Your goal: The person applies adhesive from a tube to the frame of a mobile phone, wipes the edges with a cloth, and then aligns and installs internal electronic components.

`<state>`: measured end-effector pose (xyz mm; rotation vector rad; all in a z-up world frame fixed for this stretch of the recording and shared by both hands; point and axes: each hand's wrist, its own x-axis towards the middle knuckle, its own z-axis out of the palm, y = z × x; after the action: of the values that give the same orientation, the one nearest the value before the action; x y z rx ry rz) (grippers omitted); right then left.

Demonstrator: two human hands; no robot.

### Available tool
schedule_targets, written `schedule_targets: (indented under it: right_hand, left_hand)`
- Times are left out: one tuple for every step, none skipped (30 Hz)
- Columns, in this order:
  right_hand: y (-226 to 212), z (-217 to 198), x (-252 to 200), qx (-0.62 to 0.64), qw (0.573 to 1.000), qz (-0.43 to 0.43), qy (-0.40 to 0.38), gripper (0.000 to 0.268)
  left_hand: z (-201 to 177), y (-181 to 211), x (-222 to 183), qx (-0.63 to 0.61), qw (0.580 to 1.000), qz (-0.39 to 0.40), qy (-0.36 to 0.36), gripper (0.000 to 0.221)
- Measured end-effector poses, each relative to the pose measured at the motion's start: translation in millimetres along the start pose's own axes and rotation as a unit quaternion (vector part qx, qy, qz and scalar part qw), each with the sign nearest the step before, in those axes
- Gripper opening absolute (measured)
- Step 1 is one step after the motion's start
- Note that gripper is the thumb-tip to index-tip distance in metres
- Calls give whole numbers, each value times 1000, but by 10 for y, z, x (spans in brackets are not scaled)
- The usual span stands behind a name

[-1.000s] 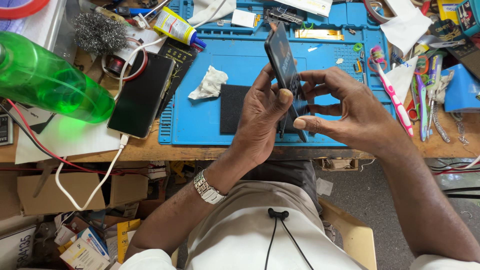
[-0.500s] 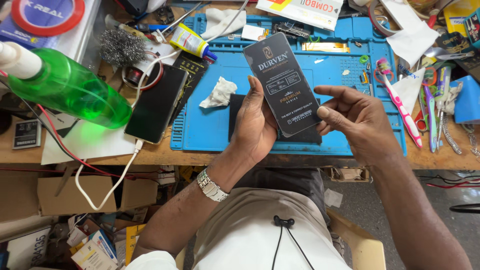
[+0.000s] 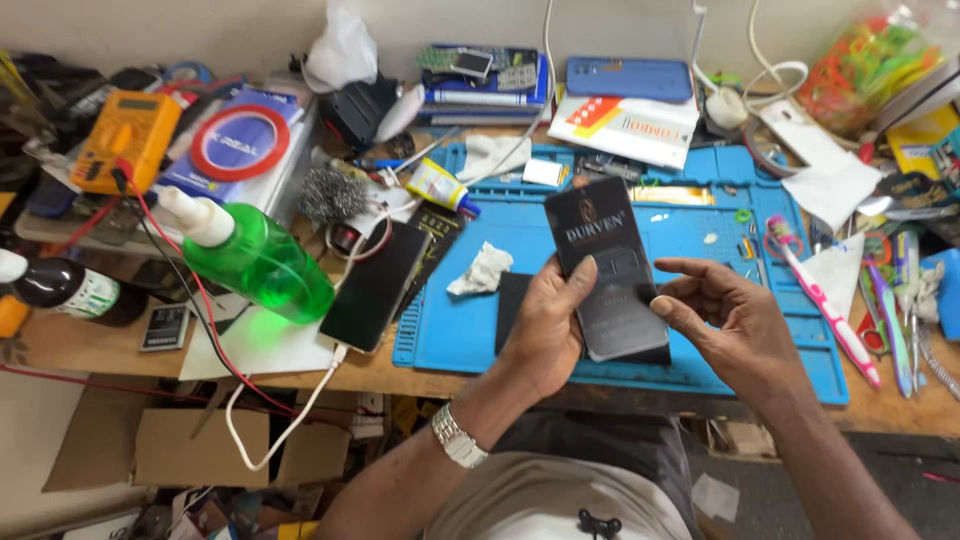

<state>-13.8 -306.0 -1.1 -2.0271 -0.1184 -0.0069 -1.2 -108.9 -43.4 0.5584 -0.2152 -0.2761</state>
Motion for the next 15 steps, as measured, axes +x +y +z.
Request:
schedule_targets:
  right_hand:
    - [-21, -16, 24, 14, 1000, -15, 11, 46]
    - [-41, -31, 57, 29, 999, -29, 22, 46]
    - [-54, -41, 69, 43, 998, -40, 34, 47]
    - [-65, -48, 98, 64, 996, -46, 32, 45]
    - [-71, -37, 126, 86, 995, -51, 29, 43]
    - [-72, -30, 147, 108, 992, -56, 26, 41]
    - [-69, -22, 158, 122, 991, -54, 25, 37]
    - [-61, -8, 166, 135, 989, -53, 23, 33]
    - [-50, -2, 163, 148, 987, -51, 21, 28]
    - [-36, 7, 152, 156, 986, -53, 26, 27]
    - [-25, 12, 134, 165, 984, -55, 32, 26]
    - [-16, 13, 117, 173, 983, -57, 37, 25]
    - [-9, 19, 107, 168, 983, -56, 44, 25]
    - [-5, 32, 100, 163, 984, -55, 50, 26]
    - [-4, 38, 81, 158, 984, -53, 57, 26]
  left_hand:
    - [-7, -14, -13, 21, 1000, -6, -4, 29]
    - [-13, -23, -15, 42, 999, -11, -9, 28]
    - [-16, -35, -31, 58, 998, -18, -20, 29]
    - [-17, -41, -45, 74, 996, -26, -32, 29]
    - [-14, -43, -68, 89, 995, -33, -42, 29]
    - [-1, -45, -89, 109, 992, -20, -59, 29]
    - [17, -43, -109, 128, 989, -6, -75, 30]
    - [33, -25, -114, 148, 985, 8, -90, 30]
    - [54, -4, -117, 163, 983, 12, -88, 33]
    - [74, 32, -123, 179, 980, 15, -86, 36]
    - [95, 78, -120, 195, 977, 19, -84, 39]
    - [120, 127, -108, 247, 965, 59, -67, 38]
    - [143, 186, -90, 297, 949, 97, -49, 38]
    - [165, 246, -73, 346, 928, 135, -31, 38]
    - [190, 295, -64, 348, 928, 133, -11, 38]
